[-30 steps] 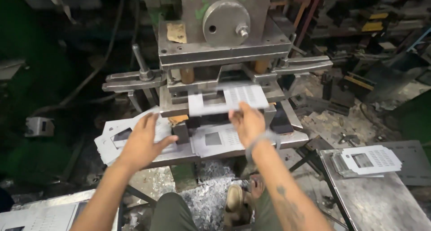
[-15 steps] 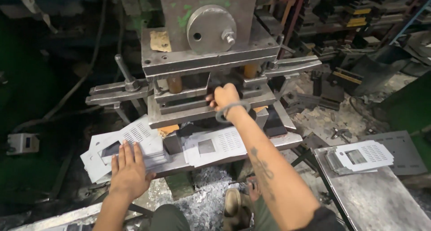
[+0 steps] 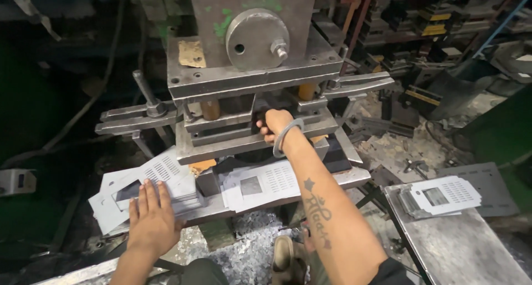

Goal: Placing metal plates into a stamping press to punch shapes and then removing the processed parts.

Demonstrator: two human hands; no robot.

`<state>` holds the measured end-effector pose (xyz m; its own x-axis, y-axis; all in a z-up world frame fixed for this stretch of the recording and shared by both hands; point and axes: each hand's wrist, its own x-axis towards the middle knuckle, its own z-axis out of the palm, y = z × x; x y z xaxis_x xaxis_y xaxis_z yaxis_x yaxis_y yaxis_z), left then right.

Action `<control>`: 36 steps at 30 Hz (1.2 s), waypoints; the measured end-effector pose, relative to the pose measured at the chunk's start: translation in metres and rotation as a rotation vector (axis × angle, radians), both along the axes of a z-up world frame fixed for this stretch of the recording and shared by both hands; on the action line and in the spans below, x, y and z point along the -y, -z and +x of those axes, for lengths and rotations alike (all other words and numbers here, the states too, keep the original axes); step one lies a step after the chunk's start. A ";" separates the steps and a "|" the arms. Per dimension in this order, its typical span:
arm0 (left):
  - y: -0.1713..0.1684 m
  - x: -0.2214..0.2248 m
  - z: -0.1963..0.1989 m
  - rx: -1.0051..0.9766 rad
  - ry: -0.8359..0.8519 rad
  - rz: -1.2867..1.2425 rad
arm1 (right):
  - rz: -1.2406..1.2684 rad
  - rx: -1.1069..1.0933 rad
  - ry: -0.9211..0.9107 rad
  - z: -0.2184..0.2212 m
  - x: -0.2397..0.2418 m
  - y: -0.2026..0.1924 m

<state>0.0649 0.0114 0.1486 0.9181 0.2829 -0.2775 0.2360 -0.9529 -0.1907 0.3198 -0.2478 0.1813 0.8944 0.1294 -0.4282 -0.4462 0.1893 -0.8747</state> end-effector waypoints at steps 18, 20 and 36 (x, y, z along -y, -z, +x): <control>-0.003 0.001 -0.002 0.008 0.009 0.007 | -0.076 0.076 -0.003 -0.015 -0.001 -0.006; -0.002 0.000 -0.002 0.024 0.015 0.012 | -0.083 0.099 -0.003 -0.013 -0.002 -0.002; 0.003 -0.003 -0.002 0.053 -0.003 -0.014 | 0.344 0.330 0.093 -0.176 0.039 0.023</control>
